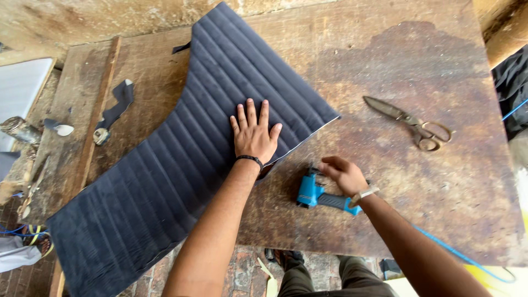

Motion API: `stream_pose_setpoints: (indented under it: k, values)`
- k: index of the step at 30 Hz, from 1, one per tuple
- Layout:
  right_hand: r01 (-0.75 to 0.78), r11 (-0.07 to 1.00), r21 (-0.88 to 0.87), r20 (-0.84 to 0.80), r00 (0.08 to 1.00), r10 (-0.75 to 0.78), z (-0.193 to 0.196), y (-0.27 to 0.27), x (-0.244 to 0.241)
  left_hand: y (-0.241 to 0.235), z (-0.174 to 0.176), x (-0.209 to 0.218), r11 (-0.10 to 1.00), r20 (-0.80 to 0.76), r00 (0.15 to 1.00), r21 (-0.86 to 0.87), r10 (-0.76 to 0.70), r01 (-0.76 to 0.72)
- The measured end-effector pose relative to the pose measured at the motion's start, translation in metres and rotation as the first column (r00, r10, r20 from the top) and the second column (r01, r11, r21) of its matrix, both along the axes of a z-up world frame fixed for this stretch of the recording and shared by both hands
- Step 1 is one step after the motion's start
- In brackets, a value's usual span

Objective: The person staples dark gray quilted fabric onto a wooden chair frame using a pneumatic staple gun. They trim excess fabric with shears, smooth the material, and continue securing it around the edges and underside of the seat.

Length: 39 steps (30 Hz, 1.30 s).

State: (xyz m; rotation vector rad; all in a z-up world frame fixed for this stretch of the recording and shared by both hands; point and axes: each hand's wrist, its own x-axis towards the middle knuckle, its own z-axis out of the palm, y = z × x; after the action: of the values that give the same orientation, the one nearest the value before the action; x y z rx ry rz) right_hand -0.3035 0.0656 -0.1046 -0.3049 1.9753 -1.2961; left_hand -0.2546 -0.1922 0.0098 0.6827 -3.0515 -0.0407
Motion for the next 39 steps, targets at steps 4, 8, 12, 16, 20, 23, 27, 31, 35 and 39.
stream_pose_setpoints:
  k: [4, 8, 12, 16, 20, 23, 27, 31, 35, 39]
  values:
    - [0.316, 0.849, -0.423, 0.463, 0.881, -0.098, 0.014, -0.024, -0.050, 0.015, -0.009, -0.039, 0.995, -0.001, 0.997, -0.050, -0.082, 0.082]
    - [0.488, 0.772, -0.408, 0.558, 0.802, -0.212, 0.007, -0.057, -0.067, 0.017, -0.004, -0.039, 0.938, -0.010, 0.939, -0.045, -0.345, 0.344]
    - [0.534, 0.693, -0.485, 0.467, 0.828, -0.311, -0.013, -0.072, -0.074, 0.033, 0.008, -0.056, 0.951, 0.111, 0.947, -0.037, -0.302, 0.307]
    - [0.510, 0.670, -0.539, 0.475, 0.841, -0.258, -0.019, -0.080, -0.078, 0.054, 0.013, -0.085, 0.998, 0.197, 0.978, 0.009, -0.064, 0.063]
    - [0.589, 0.668, -0.455, 0.580, 0.765, -0.280, -0.010, -0.071, -0.081, 0.059, 0.011, -0.087, 0.996, 0.179, 0.982, -0.059, -0.051, 0.062]
    - [0.663, 0.655, -0.362, 0.551, 0.719, -0.424, -0.008, -0.072, -0.089, 0.058, 0.007, -0.087, 0.979, 0.128, 0.978, -0.100, -0.162, 0.176]
    - [0.703, 0.613, -0.362, 0.549, 0.692, -0.470, -0.016, -0.093, -0.092, 0.056, 0.006, -0.086, 0.991, 0.153, 0.982, -0.046, -0.115, 0.123]
    - [0.561, 0.755, -0.340, 0.270, 0.827, -0.493, -0.018, -0.082, -0.086, 0.062, 0.009, -0.091, 0.994, 0.182, 0.981, -0.067, -0.073, 0.086]
    - [-0.079, 0.994, 0.077, -0.257, 0.961, 0.097, -0.011, -0.023, -0.041, 0.062, 0.008, -0.089, 0.990, 0.162, 0.982, -0.082, -0.096, 0.111]
    - [-0.565, 0.595, 0.572, -0.126, 0.656, 0.744, -0.017, 0.006, 0.026, 0.063, 0.004, -0.092, 0.991, 0.182, 0.979, -0.078, -0.092, 0.108]
